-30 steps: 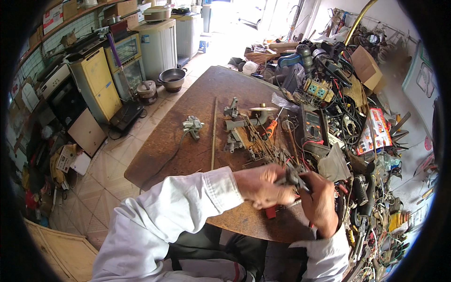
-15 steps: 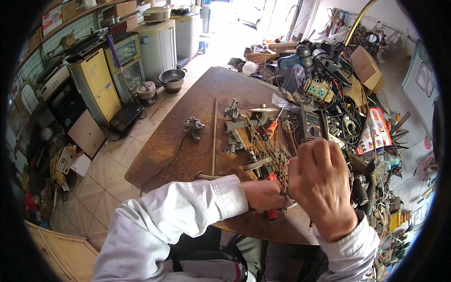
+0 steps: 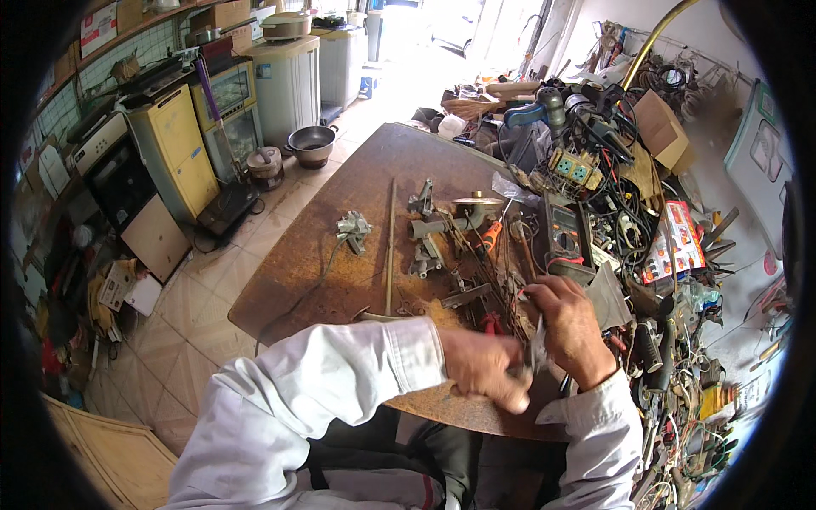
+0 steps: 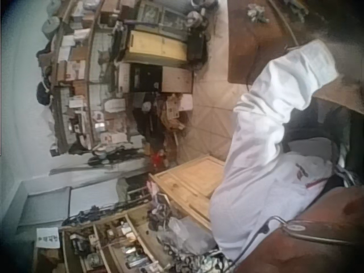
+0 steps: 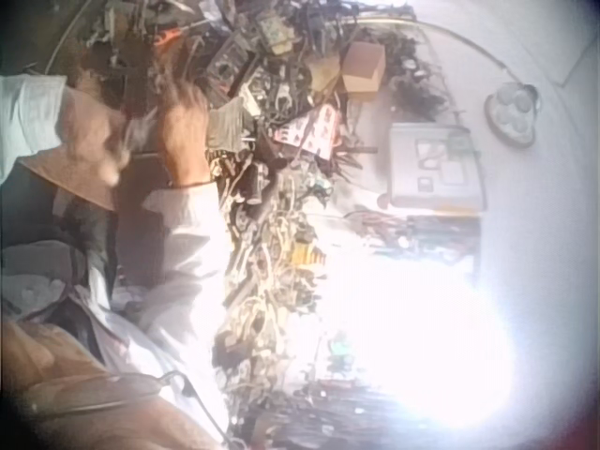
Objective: The person works on small metal parts at a cluttered workbench, using pliers and a screwdriver to adjust and assemble components. They repeatedly pick up, turn, and manipulate the parts, occasionally reaching under the table to continue the work.
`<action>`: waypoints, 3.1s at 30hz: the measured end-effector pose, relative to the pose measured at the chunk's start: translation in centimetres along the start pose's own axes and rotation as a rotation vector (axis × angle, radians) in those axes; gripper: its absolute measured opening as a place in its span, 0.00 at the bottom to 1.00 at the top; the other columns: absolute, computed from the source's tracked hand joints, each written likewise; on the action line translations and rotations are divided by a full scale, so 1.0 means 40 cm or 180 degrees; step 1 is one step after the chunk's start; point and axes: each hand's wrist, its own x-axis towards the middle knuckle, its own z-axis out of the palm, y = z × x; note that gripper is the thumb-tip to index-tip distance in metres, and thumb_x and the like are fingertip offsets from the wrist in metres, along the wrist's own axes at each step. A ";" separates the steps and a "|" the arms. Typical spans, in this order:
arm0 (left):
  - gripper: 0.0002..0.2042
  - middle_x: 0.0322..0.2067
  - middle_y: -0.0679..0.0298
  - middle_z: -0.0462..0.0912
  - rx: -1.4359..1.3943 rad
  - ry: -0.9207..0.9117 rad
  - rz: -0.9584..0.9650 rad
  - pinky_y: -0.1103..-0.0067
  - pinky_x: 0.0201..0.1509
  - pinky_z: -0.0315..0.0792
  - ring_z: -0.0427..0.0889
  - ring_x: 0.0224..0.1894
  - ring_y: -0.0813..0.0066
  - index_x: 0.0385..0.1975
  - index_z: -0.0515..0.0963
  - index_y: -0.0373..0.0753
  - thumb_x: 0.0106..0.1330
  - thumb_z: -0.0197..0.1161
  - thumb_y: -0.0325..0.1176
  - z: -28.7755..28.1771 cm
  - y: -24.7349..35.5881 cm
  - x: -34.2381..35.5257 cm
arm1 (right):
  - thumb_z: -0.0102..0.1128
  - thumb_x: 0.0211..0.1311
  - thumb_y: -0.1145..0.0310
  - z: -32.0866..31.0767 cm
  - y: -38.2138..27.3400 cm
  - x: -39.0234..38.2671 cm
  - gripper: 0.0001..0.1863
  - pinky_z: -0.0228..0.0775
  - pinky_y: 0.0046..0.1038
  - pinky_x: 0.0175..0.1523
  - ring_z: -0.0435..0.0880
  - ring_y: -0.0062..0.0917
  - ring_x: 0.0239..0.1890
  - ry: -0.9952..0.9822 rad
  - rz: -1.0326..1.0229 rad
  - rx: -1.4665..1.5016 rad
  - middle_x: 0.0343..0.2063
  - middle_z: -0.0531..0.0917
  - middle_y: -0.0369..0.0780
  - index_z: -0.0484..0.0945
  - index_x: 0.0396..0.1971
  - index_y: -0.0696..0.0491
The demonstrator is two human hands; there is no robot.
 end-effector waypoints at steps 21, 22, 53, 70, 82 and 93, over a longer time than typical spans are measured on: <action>0.13 0.12 0.77 0.61 -0.0887 0.1672 0.0371 0.84 0.14 0.56 0.61 0.11 0.87 0.23 0.68 0.46 0.69 0.61 0.40 -0.053 0.110 -0.055 | 0.64 0.58 0.67 0.013 -0.002 -0.001 0.10 0.74 0.43 0.36 0.82 0.46 0.32 -0.0004 0.0980 0.0185 0.25 0.80 0.47 0.74 0.27 0.56; 0.14 0.13 0.77 0.61 -0.0746 0.1625 0.0328 0.84 0.14 0.55 0.60 0.12 0.88 0.24 0.68 0.46 0.68 0.63 0.40 -0.048 0.111 -0.052 | 0.65 0.55 0.72 0.048 0.031 -0.006 0.07 0.74 0.42 0.38 0.81 0.48 0.34 0.0120 0.0888 0.0500 0.28 0.80 0.48 0.76 0.31 0.57; 0.10 0.22 0.60 0.79 0.2581 0.2661 -0.0060 0.77 0.29 0.74 0.78 0.23 0.77 0.45 0.77 0.28 0.71 0.56 0.28 -0.028 0.053 0.004 | 0.60 0.71 0.55 0.132 0.067 -0.060 0.23 0.52 0.21 0.22 0.62 0.10 0.21 0.0488 0.1838 0.4215 0.15 0.70 0.27 0.80 0.25 0.61; 0.09 0.26 0.44 0.79 0.2857 0.2843 0.0165 0.67 0.31 0.72 0.81 0.30 0.45 0.41 0.78 0.31 0.66 0.61 0.30 -0.028 0.048 0.012 | 0.63 0.67 0.68 0.160 0.073 -0.064 0.10 0.64 0.20 0.26 0.72 0.14 0.22 0.0565 0.1371 0.5179 0.21 0.77 0.33 0.80 0.32 0.61; 0.05 0.25 0.67 0.80 0.1370 0.3136 0.0764 0.84 0.28 0.72 0.77 0.26 0.85 0.40 0.78 0.30 0.69 0.61 0.25 -0.029 0.034 0.021 | 0.57 0.69 0.73 0.156 0.089 -0.064 0.11 0.77 0.27 0.38 0.82 0.25 0.30 0.0183 0.1491 0.6718 0.31 0.82 0.41 0.76 0.46 0.64; 0.05 0.26 0.68 0.81 0.1322 0.3205 0.0941 0.83 0.29 0.73 0.76 0.26 0.84 0.38 0.80 0.31 0.69 0.63 0.26 -0.037 0.017 0.030 | 0.54 0.71 0.73 0.160 0.082 -0.066 0.13 0.77 0.25 0.40 0.82 0.23 0.32 -0.0028 0.1576 0.6394 0.33 0.83 0.40 0.76 0.50 0.63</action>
